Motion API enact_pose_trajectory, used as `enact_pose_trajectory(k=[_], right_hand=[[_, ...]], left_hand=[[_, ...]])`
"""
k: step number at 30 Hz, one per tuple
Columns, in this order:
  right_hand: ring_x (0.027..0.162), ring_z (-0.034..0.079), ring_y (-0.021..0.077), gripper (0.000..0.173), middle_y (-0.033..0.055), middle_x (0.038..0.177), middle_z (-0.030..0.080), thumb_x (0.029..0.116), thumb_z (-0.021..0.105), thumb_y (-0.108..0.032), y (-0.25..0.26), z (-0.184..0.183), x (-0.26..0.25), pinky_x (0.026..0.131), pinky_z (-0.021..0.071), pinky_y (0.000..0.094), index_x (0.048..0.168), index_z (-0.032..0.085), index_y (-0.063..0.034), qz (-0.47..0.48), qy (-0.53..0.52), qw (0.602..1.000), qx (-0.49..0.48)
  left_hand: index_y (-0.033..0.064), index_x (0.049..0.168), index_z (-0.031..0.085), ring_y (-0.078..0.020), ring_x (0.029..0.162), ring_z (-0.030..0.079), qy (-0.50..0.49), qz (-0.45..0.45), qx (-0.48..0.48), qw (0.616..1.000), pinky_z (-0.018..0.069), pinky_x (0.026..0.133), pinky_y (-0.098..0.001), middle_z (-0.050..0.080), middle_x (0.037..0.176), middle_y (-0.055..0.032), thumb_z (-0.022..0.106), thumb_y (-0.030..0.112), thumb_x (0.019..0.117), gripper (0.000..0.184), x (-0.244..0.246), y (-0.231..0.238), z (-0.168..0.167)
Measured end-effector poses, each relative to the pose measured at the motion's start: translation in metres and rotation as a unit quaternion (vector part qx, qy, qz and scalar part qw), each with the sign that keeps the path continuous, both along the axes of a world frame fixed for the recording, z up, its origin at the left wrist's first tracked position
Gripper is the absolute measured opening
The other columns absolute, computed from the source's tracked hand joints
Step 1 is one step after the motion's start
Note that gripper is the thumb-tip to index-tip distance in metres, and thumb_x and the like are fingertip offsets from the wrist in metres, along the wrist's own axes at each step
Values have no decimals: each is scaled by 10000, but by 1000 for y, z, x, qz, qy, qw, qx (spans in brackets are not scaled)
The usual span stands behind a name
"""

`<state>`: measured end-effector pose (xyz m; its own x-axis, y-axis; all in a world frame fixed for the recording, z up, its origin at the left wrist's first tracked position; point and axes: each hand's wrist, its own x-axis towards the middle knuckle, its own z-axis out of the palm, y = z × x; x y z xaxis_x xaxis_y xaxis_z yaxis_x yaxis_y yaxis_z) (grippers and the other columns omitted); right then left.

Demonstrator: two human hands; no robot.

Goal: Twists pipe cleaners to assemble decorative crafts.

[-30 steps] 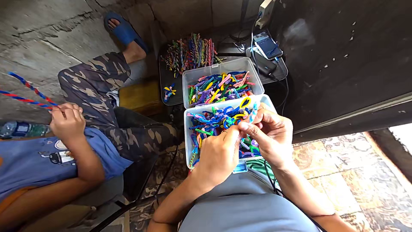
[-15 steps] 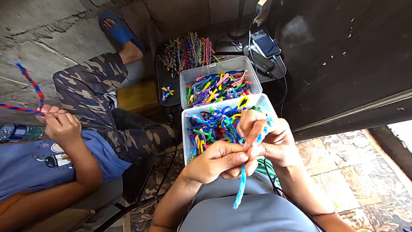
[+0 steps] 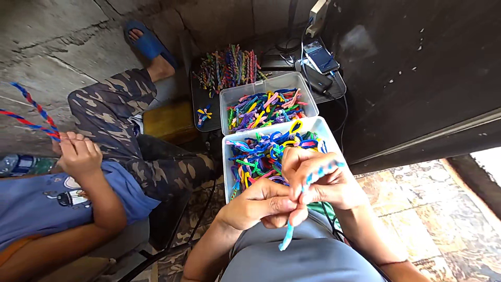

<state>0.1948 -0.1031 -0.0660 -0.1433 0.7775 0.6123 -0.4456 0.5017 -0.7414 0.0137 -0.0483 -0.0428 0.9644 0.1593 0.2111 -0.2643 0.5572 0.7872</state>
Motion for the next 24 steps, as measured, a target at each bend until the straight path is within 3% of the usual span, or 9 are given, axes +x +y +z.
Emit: enact_pose_trajectory(k=[4,8,9,11,14,16,20,22,24], right_hand=[[893,601,-54,71,-107,898,636,974,699,-185,-7,2,-5,806,512,125,914,695,-147,-139,-34,989,-20],[816,557,-35,161,-72,831,558,953,686,-155,-7,0,-17,736,495,121,824,599,-115,-347,-121,929,-33],[813,554,-38,160,-80,826,552,950,684,-159,-6,-1,-20,734,493,121,824,593,-124,-366,-124,921,-40],[787,552,-43,160,-88,823,552,952,681,-157,-6,0,-22,713,497,119,823,588,-138,-351,-116,927,-62],[786,607,-57,124,-108,885,611,978,678,-182,-6,4,-11,723,553,128,867,629,-160,-208,-77,971,-91],[972,621,-52,109,-126,1026,667,998,667,-268,-4,3,-4,869,541,153,993,704,-166,-101,-65,990,-72],[993,611,-47,49,-115,994,673,981,692,-174,-2,0,-8,882,515,143,994,732,-148,-60,-15,998,-18],[918,605,-58,54,-124,913,651,972,701,-189,-6,1,-10,833,514,129,924,713,-168,-139,-31,989,-31],[828,595,-65,104,-109,869,612,974,695,-198,-9,3,-14,754,527,112,885,664,-154,-230,-65,970,-36]], left_hand=[[91,965,634,170,649,410,41,174,225,958,312,560,-30,553,765,159,419,258,1112,309,1,-8,1],[-40,871,660,-135,524,580,156,479,633,588,457,509,-247,594,603,-93,479,68,1024,260,18,-22,-14],[-41,866,662,-152,516,582,165,495,649,554,457,502,-261,588,593,-99,484,57,1006,247,21,-23,-17],[-48,875,653,-98,547,548,160,470,607,620,443,544,-212,570,614,-77,465,82,1047,286,17,-20,-15],[19,917,609,111,609,388,101,308,377,868,328,556,-68,486,708,99,401,146,1104,308,3,-10,-4],[137,949,642,176,622,394,59,157,186,968,293,530,-34,531,744,201,435,260,1106,288,-5,-2,-1],[182,976,711,162,638,506,15,38,-4,999,372,544,-40,639,775,199,522,282,1071,234,-5,-2,-4],[164,970,690,171,647,475,24,117,66,991,348,548,-34,608,779,203,488,286,1085,262,-2,-7,-4],[82,937,613,146,648,417,52,278,303,910,332,576,-39,518,745,138,413,220,1113,300,2,-13,-5]])
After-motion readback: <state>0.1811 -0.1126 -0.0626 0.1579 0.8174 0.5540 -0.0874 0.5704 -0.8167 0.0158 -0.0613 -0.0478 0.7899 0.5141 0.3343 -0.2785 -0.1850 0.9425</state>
